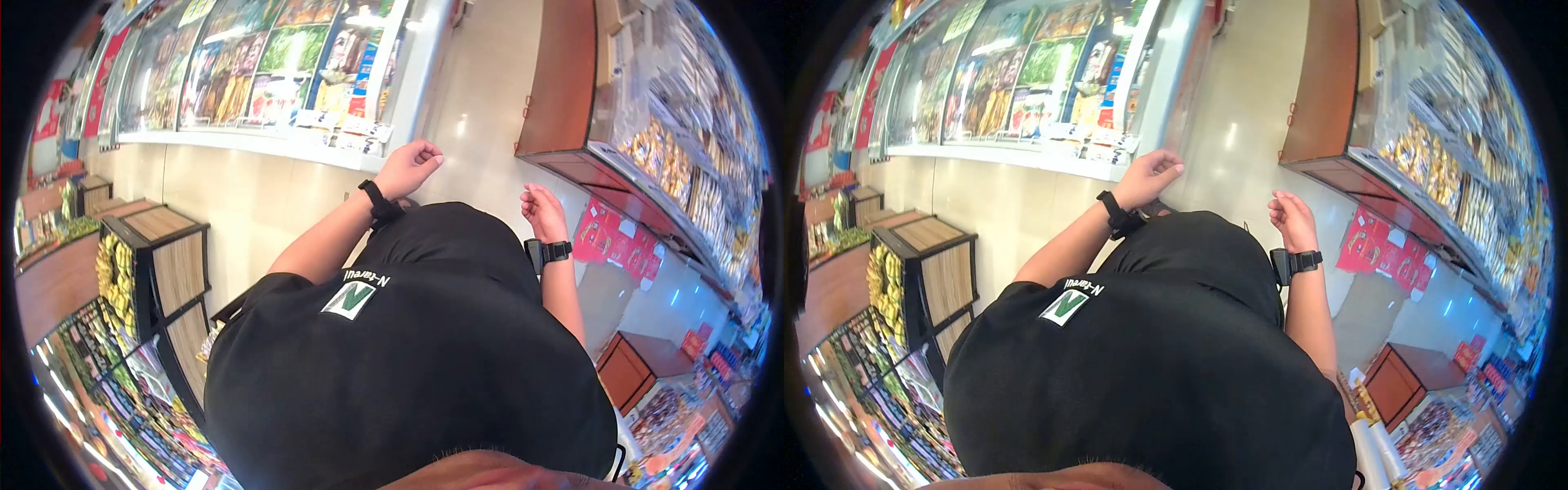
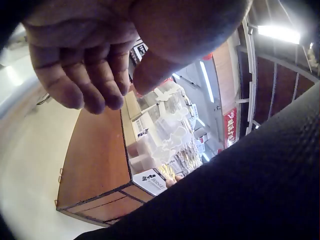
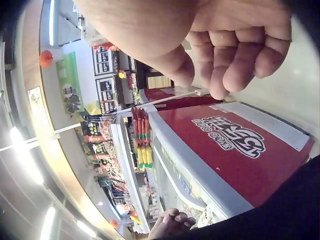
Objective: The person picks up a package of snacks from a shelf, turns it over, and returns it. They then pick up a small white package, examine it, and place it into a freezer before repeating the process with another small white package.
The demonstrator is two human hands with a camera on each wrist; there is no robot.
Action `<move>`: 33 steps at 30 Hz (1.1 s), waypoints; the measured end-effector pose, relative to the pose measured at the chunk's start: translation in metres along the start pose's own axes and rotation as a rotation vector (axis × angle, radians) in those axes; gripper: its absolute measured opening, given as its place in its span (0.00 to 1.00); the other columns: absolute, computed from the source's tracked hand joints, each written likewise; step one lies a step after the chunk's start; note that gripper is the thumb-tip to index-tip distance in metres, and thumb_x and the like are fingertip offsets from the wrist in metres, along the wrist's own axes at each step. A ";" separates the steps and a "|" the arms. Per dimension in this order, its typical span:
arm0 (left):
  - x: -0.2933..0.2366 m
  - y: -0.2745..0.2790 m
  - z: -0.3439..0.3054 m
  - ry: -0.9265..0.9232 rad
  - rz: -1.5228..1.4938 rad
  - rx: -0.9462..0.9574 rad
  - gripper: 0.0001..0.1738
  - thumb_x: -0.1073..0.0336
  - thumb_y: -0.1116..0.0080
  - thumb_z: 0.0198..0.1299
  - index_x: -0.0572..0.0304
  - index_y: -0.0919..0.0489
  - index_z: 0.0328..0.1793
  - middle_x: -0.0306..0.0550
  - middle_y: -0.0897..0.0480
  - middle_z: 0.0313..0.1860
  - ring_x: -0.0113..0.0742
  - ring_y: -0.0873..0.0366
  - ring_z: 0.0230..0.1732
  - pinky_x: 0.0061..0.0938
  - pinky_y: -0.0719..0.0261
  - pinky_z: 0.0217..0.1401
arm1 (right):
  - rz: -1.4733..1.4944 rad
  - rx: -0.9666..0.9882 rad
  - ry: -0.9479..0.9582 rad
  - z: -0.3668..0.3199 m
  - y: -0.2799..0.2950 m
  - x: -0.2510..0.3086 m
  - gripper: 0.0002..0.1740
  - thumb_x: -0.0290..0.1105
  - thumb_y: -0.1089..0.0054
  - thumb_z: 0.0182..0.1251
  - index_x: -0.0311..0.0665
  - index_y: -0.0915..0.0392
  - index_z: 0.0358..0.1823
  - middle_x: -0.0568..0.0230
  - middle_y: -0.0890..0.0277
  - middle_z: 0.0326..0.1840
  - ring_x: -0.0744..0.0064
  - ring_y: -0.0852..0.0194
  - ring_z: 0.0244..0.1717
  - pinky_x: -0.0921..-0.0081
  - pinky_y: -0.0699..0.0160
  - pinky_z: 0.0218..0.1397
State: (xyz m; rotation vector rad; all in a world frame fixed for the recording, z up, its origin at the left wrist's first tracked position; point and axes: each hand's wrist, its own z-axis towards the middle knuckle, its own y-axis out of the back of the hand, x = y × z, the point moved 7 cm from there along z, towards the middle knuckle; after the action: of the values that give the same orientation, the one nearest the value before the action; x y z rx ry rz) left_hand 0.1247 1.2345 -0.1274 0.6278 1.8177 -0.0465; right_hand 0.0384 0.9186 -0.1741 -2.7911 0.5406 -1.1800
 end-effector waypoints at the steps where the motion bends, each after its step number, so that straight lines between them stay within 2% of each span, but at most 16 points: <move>1: -0.003 -0.008 0.003 -0.014 -0.014 -0.011 0.14 0.58 0.39 0.66 0.62 0.19 0.48 0.38 0.19 0.35 0.25 0.24 0.36 0.24 0.22 0.44 | -0.003 -0.001 0.004 -0.003 0.007 -0.001 0.11 0.36 0.43 0.73 0.39 0.22 0.50 0.72 0.23 0.34 0.82 0.27 0.32 0.83 0.27 0.40; 7: -0.014 -0.062 0.020 -0.060 -0.086 0.062 0.13 0.60 0.38 0.65 0.65 0.19 0.46 0.40 0.17 0.35 0.26 0.23 0.37 0.24 0.22 0.46 | 0.065 -0.024 0.062 -0.015 0.057 -0.010 0.11 0.37 0.42 0.72 0.39 0.22 0.48 0.72 0.23 0.34 0.83 0.28 0.32 0.83 0.27 0.39; 9: -0.025 -0.079 0.024 -0.096 -0.046 0.072 0.11 0.62 0.39 0.67 0.63 0.21 0.47 0.33 0.21 0.34 0.19 0.27 0.35 0.17 0.25 0.41 | 0.077 -0.007 0.049 -0.015 0.076 -0.017 0.11 0.37 0.42 0.72 0.39 0.21 0.47 0.72 0.23 0.33 0.83 0.29 0.31 0.83 0.27 0.38; 15: -0.040 -0.141 0.033 -0.032 -0.063 0.163 0.12 0.60 0.40 0.68 0.62 0.22 0.48 0.33 0.22 0.35 0.20 0.27 0.36 0.18 0.25 0.35 | 0.131 -0.054 0.076 -0.032 0.133 -0.025 0.09 0.36 0.41 0.71 0.39 0.22 0.45 0.72 0.22 0.33 0.84 0.29 0.30 0.85 0.28 0.36; 17: -0.041 -0.161 0.038 0.017 -0.047 0.185 0.14 0.61 0.39 0.66 0.65 0.19 0.48 0.37 0.19 0.35 0.24 0.25 0.38 0.22 0.25 0.45 | 0.138 -0.082 0.064 -0.037 0.151 -0.032 0.10 0.36 0.41 0.70 0.39 0.22 0.45 0.72 0.22 0.32 0.84 0.29 0.29 0.85 0.28 0.35; 22: -0.073 -0.211 0.046 0.023 0.017 0.282 0.13 0.61 0.40 0.67 0.65 0.19 0.47 0.37 0.19 0.36 0.24 0.25 0.39 0.22 0.25 0.46 | 0.217 -0.144 0.065 -0.055 0.192 -0.045 0.09 0.35 0.40 0.69 0.39 0.22 0.45 0.72 0.22 0.32 0.84 0.28 0.29 0.86 0.29 0.34; 24: -0.088 -0.229 0.049 -0.009 0.058 0.334 0.12 0.61 0.41 0.68 0.63 0.20 0.49 0.33 0.21 0.33 0.19 0.28 0.32 0.18 0.28 0.35 | 0.251 -0.175 0.068 -0.061 0.207 -0.052 0.09 0.35 0.40 0.69 0.39 0.22 0.45 0.72 0.22 0.32 0.84 0.28 0.29 0.86 0.29 0.34; 25: -0.088 -0.238 0.053 -0.013 0.066 0.353 0.12 0.61 0.41 0.68 0.63 0.20 0.49 0.33 0.21 0.33 0.19 0.28 0.32 0.18 0.28 0.35 | 0.269 -0.189 0.065 -0.065 0.214 -0.057 0.09 0.35 0.40 0.69 0.39 0.22 0.45 0.72 0.22 0.32 0.84 0.28 0.29 0.86 0.29 0.34; 27: -0.098 -0.254 0.064 -0.121 0.050 0.383 0.13 0.61 0.41 0.68 0.65 0.20 0.49 0.34 0.21 0.34 0.21 0.26 0.35 0.19 0.26 0.41 | 0.298 -0.217 0.059 -0.071 0.225 -0.064 0.09 0.36 0.40 0.69 0.39 0.22 0.45 0.72 0.22 0.32 0.84 0.28 0.29 0.86 0.28 0.34; 30: -0.111 -0.271 0.072 -0.184 0.071 0.434 0.13 0.61 0.41 0.68 0.66 0.20 0.50 0.35 0.20 0.36 0.22 0.25 0.38 0.20 0.26 0.46 | 0.348 -0.243 0.060 -0.077 0.236 -0.071 0.10 0.36 0.39 0.69 0.40 0.22 0.45 0.71 0.22 0.32 0.84 0.28 0.29 0.86 0.28 0.34; 33: -0.119 -0.281 0.081 -0.188 0.072 0.495 0.14 0.61 0.40 0.68 0.65 0.20 0.50 0.35 0.19 0.36 0.22 0.25 0.39 0.19 0.27 0.45 | 0.415 -0.272 0.066 -0.078 0.242 -0.080 0.10 0.37 0.39 0.69 0.40 0.22 0.45 0.71 0.22 0.32 0.84 0.28 0.29 0.86 0.28 0.35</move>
State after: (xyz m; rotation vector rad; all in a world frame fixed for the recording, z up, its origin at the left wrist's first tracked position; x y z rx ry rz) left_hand 0.0966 0.9199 -0.1262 0.9993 1.6038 -0.5031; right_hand -0.1396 0.7254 -0.2205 -2.6499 1.2996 -1.1777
